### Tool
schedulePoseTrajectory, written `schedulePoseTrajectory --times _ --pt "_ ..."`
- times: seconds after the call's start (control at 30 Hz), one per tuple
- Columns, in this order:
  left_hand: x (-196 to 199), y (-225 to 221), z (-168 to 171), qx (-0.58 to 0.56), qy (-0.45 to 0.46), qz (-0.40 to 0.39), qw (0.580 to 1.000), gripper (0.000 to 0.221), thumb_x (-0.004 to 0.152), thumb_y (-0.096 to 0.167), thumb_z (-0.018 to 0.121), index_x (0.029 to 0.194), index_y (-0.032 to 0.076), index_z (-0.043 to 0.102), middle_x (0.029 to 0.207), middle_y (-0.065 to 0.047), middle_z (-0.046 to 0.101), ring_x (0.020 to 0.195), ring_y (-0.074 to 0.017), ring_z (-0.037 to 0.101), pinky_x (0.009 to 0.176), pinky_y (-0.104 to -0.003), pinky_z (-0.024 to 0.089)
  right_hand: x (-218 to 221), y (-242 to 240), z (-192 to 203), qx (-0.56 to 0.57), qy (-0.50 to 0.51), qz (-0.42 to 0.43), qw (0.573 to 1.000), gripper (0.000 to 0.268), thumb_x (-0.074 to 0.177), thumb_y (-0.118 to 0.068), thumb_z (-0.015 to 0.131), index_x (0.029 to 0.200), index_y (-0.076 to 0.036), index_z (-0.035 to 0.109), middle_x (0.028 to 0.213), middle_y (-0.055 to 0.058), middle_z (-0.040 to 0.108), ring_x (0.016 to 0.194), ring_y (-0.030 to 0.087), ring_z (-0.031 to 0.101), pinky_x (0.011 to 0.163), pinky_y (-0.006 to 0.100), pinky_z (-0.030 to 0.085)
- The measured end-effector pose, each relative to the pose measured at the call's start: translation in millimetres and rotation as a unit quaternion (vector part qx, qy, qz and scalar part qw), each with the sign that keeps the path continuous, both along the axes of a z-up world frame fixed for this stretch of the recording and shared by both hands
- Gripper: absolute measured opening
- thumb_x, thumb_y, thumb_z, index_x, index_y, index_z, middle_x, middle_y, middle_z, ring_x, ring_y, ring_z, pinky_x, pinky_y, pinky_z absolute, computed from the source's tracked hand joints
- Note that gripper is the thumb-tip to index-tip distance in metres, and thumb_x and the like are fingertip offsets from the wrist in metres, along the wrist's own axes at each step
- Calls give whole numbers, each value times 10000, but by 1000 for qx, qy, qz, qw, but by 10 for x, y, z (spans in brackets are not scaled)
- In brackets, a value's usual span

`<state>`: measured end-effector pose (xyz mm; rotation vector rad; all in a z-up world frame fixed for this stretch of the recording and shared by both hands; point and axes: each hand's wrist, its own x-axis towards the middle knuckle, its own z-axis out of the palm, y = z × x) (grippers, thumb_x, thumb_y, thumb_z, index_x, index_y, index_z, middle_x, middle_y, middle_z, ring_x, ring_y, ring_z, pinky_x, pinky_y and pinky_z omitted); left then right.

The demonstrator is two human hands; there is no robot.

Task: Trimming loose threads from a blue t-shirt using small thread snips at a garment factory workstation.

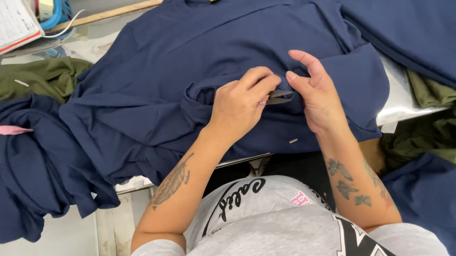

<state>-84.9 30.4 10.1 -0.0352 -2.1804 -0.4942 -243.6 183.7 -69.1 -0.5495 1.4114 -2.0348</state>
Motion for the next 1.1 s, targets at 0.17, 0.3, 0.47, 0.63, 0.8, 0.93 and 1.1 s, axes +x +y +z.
schedulePoseTrajectory --times 0.17,0.3,0.47,0.63,0.8,0.93,1.1 --pt "-6 -69 -44 -14 -8 7 1000 259 1083 253 405 1119 191 654 1020 20 660 721 -235 711 649 -334 579 299 -36 520 31 114 12 993 547 958 -50 708 1463 -40 497 1012 151 733 928 210 734 825 356 636" --pt "-45 -91 -185 28 -6 19 999 199 1045 218 465 1142 192 636 952 38 632 691 -220 700 627 -316 577 505 -62 785 170 443 -101 875 281 894 -212 893 1133 -142 763 1078 3 757 1087 221 713 1002 353 534" --pt "51 -154 -186 55 -19 19 998 175 1028 212 505 1134 200 644 950 32 620 699 -248 699 626 -331 588 513 -159 618 142 527 -124 828 158 957 -131 808 1114 -134 788 989 26 737 977 270 716 884 383 555" --pt "111 -128 -87 50 -21 19 998 162 1044 216 495 1097 173 642 977 -4 641 696 -287 700 621 -373 596 523 -236 438 132 494 -116 852 138 991 -241 798 1071 -129 787 916 16 714 910 246 707 849 366 541" --pt "86 -56 -78 53 -18 28 998 125 1003 134 539 1053 171 647 913 -2 600 666 -292 684 598 -378 592 532 -273 331 121 493 -125 853 90 957 -152 823 1022 -106 783 877 68 710 915 316 706 887 408 533" --pt "87 -9 -121 94 -6 49 994 135 1023 187 512 1061 201 640 900 28 591 710 -278 695 617 -356 594 490 -282 273 126 479 -126 860 88 943 -144 826 1013 -112 783 867 62 713 907 314 701 890 410 529" --pt "68 81 -320 81 -6 65 995 174 1042 229 505 1102 215 669 903 44 621 704 -230 706 612 -323 594 529 -309 250 112 479 -151 857 110 972 -195 824 989 -101 769 854 60 718 892 307 704 919 404 521"
